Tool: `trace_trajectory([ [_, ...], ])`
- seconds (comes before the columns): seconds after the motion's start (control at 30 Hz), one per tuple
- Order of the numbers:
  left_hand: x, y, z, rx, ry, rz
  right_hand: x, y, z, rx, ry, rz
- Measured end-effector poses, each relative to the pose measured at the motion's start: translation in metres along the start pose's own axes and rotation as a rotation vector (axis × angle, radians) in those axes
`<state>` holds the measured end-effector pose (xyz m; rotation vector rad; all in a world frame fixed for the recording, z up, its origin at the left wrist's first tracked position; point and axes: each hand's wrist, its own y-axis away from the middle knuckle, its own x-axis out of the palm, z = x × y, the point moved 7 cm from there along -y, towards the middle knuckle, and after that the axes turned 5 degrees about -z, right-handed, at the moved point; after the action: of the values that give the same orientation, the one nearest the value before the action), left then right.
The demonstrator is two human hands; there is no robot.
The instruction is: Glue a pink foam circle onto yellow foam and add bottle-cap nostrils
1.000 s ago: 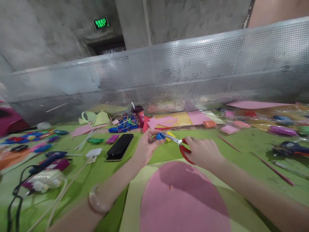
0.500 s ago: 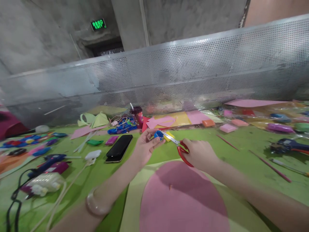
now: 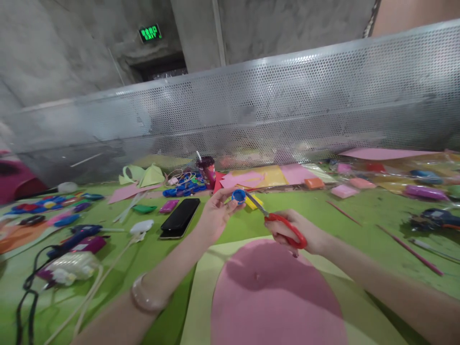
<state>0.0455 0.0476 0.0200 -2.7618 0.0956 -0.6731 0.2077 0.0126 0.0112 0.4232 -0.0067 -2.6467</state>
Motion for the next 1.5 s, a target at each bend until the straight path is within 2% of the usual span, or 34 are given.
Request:
trace_trajectory([
  [0.2,0.000,-0.003,-0.001,0.006,0.026,0.026,0.008,-0.002,-0.004,-0.008,-0.227,0.168],
  [0.27,0.000,-0.003,-0.001,0.012,0.027,0.033,0.008,-0.003,-0.005,-0.010,-0.223,0.173],
  [0.33,0.001,-0.002,0.000,0.021,0.014,0.041,0.003,-0.004,-0.006,-0.001,-0.156,0.121],
  [0.47,0.002,-0.001,-0.002,0.082,-0.035,0.025,-0.009,-0.006,-0.006,-0.020,0.132,-0.068],
  [0.63,-0.002,-0.002,-0.005,0.148,-0.158,-0.023,-0.024,0.001,0.010,-0.172,0.859,-0.460],
  [0.7,-0.002,-0.001,-0.004,0.143,-0.205,-0.018,-0.024,0.003,0.011,-0.144,1.070,-0.510],
  [0.8,0.000,0.000,-0.004,0.158,-0.266,-0.002,-0.024,0.003,0.011,-0.121,1.212,-0.515],
  [1.23,0.004,0.006,-0.010,0.166,-0.354,-0.033,-0.016,0.004,0.011,-0.137,1.366,-0.528],
  [1.5,0.000,0.004,-0.015,0.164,-0.349,-0.082,-0.017,0.005,0.015,-0.121,1.256,-0.487],
])
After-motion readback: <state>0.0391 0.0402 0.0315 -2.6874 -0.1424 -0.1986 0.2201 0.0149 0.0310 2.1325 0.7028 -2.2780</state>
